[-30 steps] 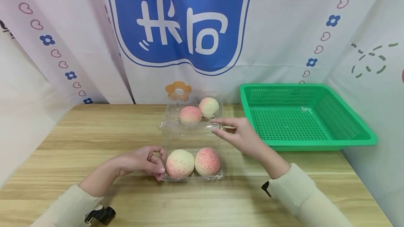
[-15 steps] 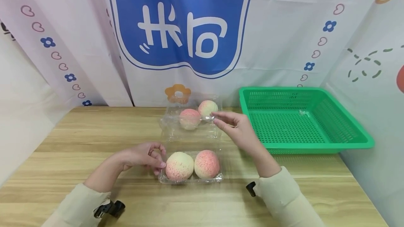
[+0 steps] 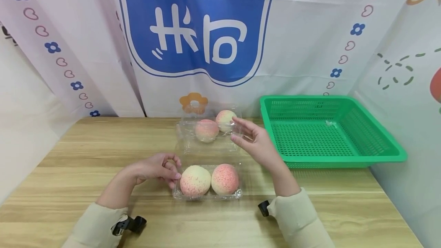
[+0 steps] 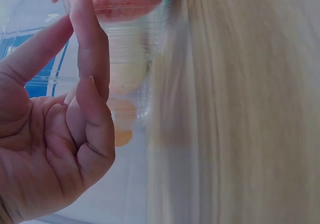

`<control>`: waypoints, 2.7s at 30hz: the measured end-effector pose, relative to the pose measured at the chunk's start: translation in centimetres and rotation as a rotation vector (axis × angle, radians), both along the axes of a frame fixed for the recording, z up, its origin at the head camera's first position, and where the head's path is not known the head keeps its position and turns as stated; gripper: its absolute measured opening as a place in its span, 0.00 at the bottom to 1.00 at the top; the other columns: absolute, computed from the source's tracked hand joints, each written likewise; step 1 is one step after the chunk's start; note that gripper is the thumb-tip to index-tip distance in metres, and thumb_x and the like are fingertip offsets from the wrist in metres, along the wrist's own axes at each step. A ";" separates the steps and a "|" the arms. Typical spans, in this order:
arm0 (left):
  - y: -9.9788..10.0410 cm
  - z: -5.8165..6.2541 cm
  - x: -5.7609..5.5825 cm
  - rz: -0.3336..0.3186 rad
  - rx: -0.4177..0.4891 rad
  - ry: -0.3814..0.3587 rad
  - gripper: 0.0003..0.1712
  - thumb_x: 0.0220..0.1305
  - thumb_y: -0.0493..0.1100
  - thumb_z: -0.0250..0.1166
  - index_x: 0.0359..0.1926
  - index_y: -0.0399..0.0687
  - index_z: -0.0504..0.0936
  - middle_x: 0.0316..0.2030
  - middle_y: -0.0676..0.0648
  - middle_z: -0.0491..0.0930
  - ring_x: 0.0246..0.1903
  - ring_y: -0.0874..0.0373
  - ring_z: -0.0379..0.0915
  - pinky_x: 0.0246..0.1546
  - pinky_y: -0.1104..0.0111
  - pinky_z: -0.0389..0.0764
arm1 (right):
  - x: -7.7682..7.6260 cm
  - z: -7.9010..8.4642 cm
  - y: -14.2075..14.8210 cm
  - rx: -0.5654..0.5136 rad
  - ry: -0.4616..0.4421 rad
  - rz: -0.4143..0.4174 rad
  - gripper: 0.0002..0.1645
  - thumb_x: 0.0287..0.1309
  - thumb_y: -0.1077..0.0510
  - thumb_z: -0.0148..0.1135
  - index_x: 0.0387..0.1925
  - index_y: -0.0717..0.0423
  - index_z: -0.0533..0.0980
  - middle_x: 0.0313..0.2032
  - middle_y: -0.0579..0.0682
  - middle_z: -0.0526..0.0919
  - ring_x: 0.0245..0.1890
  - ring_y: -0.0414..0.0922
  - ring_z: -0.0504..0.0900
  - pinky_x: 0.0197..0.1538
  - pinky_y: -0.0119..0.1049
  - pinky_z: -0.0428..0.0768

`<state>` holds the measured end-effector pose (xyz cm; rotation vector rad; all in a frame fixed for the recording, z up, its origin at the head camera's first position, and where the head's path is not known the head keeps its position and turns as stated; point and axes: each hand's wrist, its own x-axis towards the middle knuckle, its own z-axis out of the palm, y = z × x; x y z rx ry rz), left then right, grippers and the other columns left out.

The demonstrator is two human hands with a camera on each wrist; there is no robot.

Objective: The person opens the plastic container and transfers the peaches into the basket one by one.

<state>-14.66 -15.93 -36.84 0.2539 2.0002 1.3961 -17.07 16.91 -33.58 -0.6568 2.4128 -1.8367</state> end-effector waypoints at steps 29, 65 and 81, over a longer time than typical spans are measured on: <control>-0.1 -0.9 -0.6 -0.024 0.091 -0.048 0.22 0.68 0.37 0.62 0.54 0.30 0.63 0.27 0.47 0.84 0.23 0.62 0.83 0.24 0.74 0.68 | -1.2 -0.6 0.8 -0.009 -0.082 0.047 0.44 0.65 0.64 0.61 0.77 0.52 0.53 0.72 0.61 0.65 0.68 0.63 0.69 0.65 0.48 0.74; -0.4 -0.9 -1.0 -0.028 0.094 -0.049 0.23 0.68 0.37 0.62 0.55 0.31 0.62 0.26 0.50 0.85 0.23 0.63 0.83 0.22 0.75 0.65 | 1.1 2.8 2.1 0.198 0.140 -0.012 0.39 0.65 0.62 0.63 0.74 0.51 0.60 0.69 0.56 0.70 0.68 0.56 0.70 0.67 0.55 0.71; -0.4 -1.2 -1.2 0.004 0.085 -0.028 0.22 0.64 0.36 0.67 0.51 0.31 0.67 0.26 0.50 0.86 0.23 0.61 0.83 0.23 0.74 0.68 | 1.3 -0.1 0.4 0.466 -0.009 0.453 0.44 0.59 0.52 0.70 0.73 0.53 0.62 0.72 0.54 0.67 0.69 0.61 0.68 0.68 0.65 0.65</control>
